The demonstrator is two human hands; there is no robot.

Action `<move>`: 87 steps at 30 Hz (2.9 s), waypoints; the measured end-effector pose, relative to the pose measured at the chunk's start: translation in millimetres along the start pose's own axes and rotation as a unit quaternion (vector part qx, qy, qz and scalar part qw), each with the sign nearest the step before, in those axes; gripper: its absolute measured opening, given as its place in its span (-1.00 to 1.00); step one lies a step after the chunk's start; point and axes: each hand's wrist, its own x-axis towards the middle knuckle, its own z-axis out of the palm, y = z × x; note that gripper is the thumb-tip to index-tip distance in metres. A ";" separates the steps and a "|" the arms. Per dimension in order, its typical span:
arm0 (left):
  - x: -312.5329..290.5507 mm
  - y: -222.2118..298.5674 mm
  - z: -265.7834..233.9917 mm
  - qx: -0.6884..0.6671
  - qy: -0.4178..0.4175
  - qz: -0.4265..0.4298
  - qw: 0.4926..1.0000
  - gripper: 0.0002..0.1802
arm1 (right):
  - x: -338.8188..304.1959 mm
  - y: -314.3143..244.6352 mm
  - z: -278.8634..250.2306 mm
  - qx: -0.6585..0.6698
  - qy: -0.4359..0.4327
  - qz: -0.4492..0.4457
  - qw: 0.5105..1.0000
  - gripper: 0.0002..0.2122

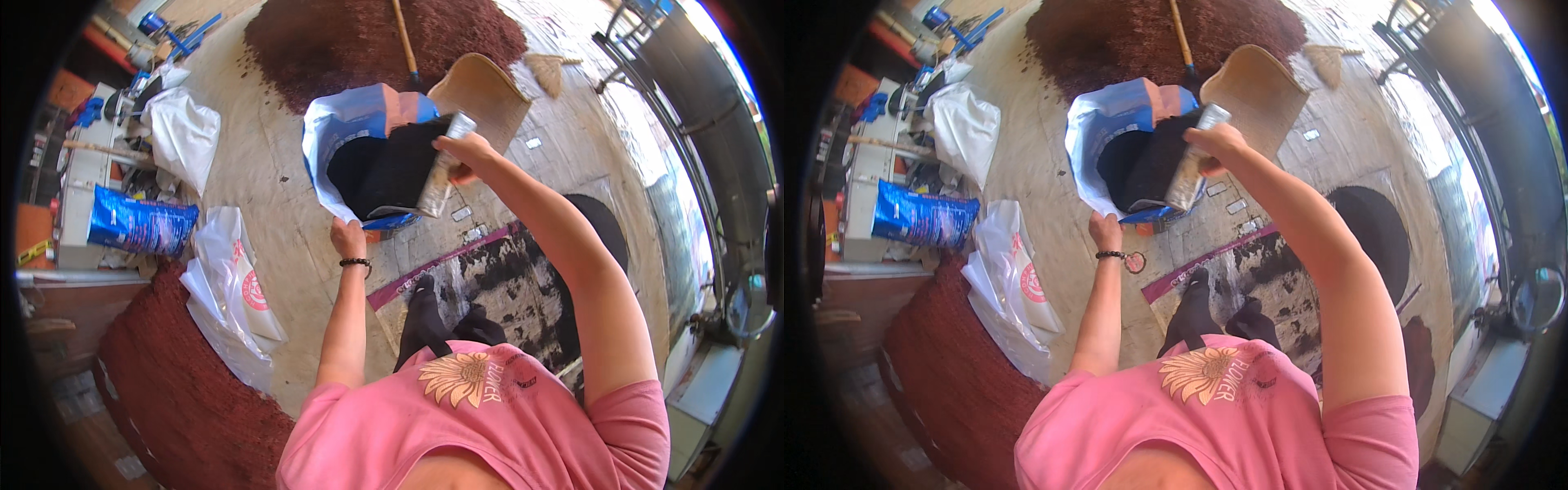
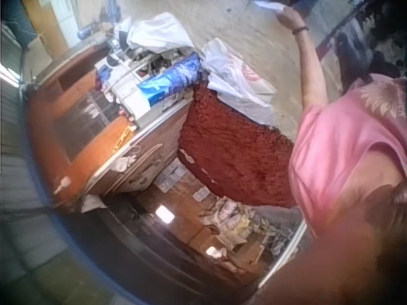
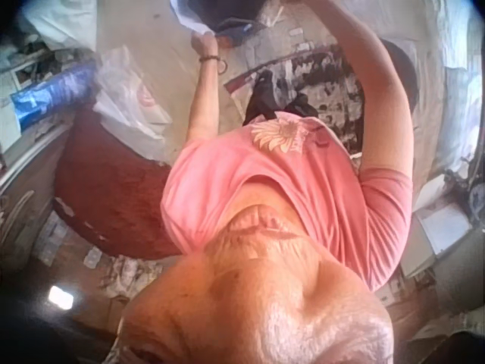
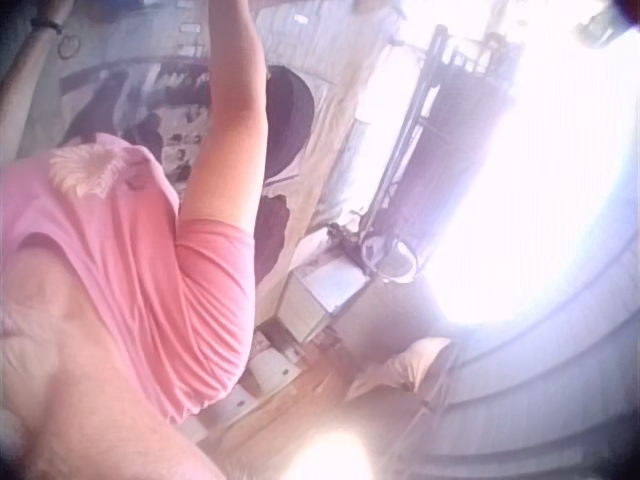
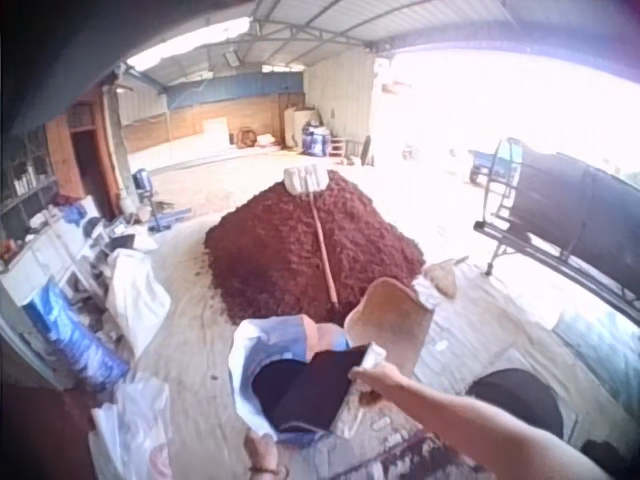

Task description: The person uses a metal tray to scoop black granular material from a pile on the floor and pours it into a blue bag.

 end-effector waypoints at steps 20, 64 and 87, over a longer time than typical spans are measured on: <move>-5.9 38.6 -14.4 0.187 -0.009 -0.103 0.977 -0.84 | -123.2 360.8 -70.5 0.565 0.116 0.015 0.817 -0.68; -770.9 -169.5 496.1 0.397 -0.807 -0.094 0.427 -0.68 | 52.9 1358.0 -78.4 0.542 0.369 0.380 0.652 -0.74; -775.1 -174.1 494.5 0.401 -0.782 -0.114 0.464 -0.75 | 172.6 1210.1 -59.2 0.836 0.378 0.176 0.356 -0.92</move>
